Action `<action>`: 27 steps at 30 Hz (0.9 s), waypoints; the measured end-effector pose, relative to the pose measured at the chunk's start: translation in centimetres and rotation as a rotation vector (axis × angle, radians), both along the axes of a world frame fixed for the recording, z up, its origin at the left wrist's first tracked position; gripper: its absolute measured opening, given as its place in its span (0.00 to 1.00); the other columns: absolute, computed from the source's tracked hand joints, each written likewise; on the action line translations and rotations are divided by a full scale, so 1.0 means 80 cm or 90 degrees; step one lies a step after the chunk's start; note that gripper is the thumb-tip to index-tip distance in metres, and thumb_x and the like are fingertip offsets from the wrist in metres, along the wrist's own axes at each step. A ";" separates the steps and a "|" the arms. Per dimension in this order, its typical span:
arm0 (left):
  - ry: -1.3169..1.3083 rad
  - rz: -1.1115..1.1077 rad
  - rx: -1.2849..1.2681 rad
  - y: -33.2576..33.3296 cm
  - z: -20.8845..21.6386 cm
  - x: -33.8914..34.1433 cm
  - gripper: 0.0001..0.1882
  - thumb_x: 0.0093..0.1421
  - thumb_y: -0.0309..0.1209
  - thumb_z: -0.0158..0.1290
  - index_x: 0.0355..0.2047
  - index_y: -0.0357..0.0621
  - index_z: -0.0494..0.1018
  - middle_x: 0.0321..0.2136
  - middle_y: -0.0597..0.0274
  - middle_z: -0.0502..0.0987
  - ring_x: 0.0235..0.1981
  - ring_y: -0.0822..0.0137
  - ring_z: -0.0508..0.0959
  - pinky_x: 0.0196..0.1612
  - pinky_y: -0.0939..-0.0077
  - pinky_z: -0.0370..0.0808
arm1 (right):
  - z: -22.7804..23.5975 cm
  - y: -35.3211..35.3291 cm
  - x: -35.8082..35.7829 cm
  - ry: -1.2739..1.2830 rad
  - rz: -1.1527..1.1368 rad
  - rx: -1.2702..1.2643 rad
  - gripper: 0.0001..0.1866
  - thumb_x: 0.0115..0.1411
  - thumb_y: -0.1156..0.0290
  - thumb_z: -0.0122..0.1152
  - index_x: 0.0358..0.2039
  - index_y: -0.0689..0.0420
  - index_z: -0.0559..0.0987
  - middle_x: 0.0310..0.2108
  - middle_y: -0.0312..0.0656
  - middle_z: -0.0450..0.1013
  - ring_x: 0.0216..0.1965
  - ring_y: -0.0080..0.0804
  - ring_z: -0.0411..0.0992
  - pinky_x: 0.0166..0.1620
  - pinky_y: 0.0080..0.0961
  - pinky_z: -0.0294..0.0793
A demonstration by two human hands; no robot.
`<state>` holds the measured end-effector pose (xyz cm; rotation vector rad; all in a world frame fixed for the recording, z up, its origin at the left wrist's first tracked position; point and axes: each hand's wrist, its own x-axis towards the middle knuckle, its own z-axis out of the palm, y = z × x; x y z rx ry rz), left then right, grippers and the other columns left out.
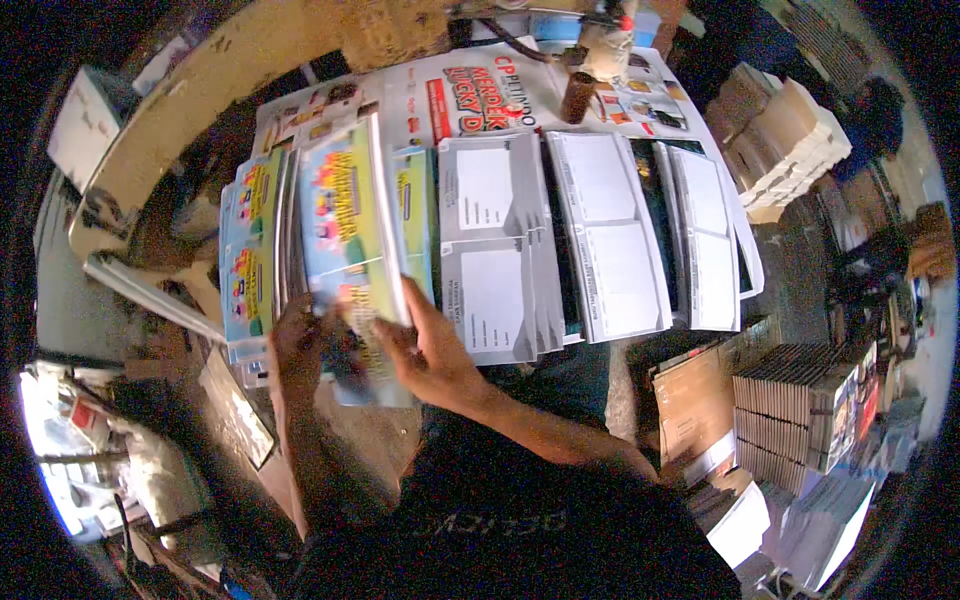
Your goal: The person collates printed sheets into booklet covers to assemble booklets and stacks them on the workbench.
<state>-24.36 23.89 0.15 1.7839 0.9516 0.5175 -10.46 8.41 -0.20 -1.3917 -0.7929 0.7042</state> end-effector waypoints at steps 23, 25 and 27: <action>0.037 0.154 0.803 0.060 0.028 0.095 0.26 0.62 0.43 0.54 0.54 0.36 0.70 0.50 0.41 0.72 0.51 0.43 0.72 0.53 0.45 0.68 | -0.072 -0.400 0.279 -0.522 -0.707 -0.607 0.31 0.56 0.56 0.69 0.55 0.61 0.75 0.52 0.56 0.70 0.55 0.53 0.65 0.57 0.44 0.64; -0.056 -0.027 0.691 -0.016 0.051 0.156 0.20 0.63 0.36 0.55 0.52 0.37 0.72 0.48 0.47 0.75 0.50 0.49 0.74 0.55 0.54 0.69 | -0.078 -0.395 0.283 -0.551 -0.688 -0.554 0.28 0.55 0.59 0.69 0.53 0.60 0.76 0.53 0.54 0.70 0.54 0.51 0.65 0.56 0.43 0.64; -0.097 -0.245 0.576 -0.107 0.041 0.228 0.15 0.63 0.29 0.56 0.50 0.39 0.73 0.47 0.52 0.77 0.49 0.55 0.76 0.57 0.64 0.71 | -0.074 -0.400 0.282 -0.632 -0.747 -0.561 0.25 0.53 0.63 0.70 0.50 0.59 0.79 0.52 0.52 0.71 0.54 0.51 0.65 0.55 0.44 0.65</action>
